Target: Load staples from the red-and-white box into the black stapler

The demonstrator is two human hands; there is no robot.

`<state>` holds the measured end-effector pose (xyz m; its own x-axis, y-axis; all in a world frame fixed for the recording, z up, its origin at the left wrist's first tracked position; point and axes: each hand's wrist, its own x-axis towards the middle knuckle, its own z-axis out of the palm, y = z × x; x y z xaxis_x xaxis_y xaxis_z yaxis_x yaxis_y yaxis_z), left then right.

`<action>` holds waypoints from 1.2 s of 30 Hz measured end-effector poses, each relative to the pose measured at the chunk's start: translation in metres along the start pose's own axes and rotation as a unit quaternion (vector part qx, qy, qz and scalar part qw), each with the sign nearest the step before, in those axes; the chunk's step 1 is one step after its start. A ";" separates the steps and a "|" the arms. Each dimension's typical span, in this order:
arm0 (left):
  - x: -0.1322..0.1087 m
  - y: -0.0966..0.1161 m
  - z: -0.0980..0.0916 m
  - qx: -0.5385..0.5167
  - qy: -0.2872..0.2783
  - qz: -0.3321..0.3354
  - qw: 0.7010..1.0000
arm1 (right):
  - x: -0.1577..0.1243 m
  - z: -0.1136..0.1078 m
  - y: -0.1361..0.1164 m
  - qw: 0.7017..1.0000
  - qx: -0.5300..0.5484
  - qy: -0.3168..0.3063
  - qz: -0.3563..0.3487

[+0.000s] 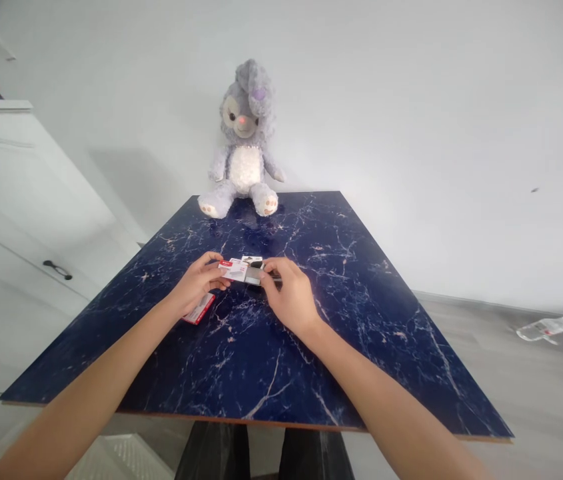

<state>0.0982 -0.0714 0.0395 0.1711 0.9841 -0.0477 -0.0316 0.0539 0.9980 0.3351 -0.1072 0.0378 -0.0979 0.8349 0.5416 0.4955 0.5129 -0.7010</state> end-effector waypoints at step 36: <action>-0.002 -0.004 -0.002 0.095 -0.063 0.050 0.992 | 0.006 0.001 0.017 0.980 0.154 -0.012 0.124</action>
<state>0.0963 -0.0733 0.0359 0.2981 0.9534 0.0462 0.1290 -0.0882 0.9877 0.3422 -0.0932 0.0290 -0.0292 0.9439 0.3289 0.2234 0.3269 -0.9183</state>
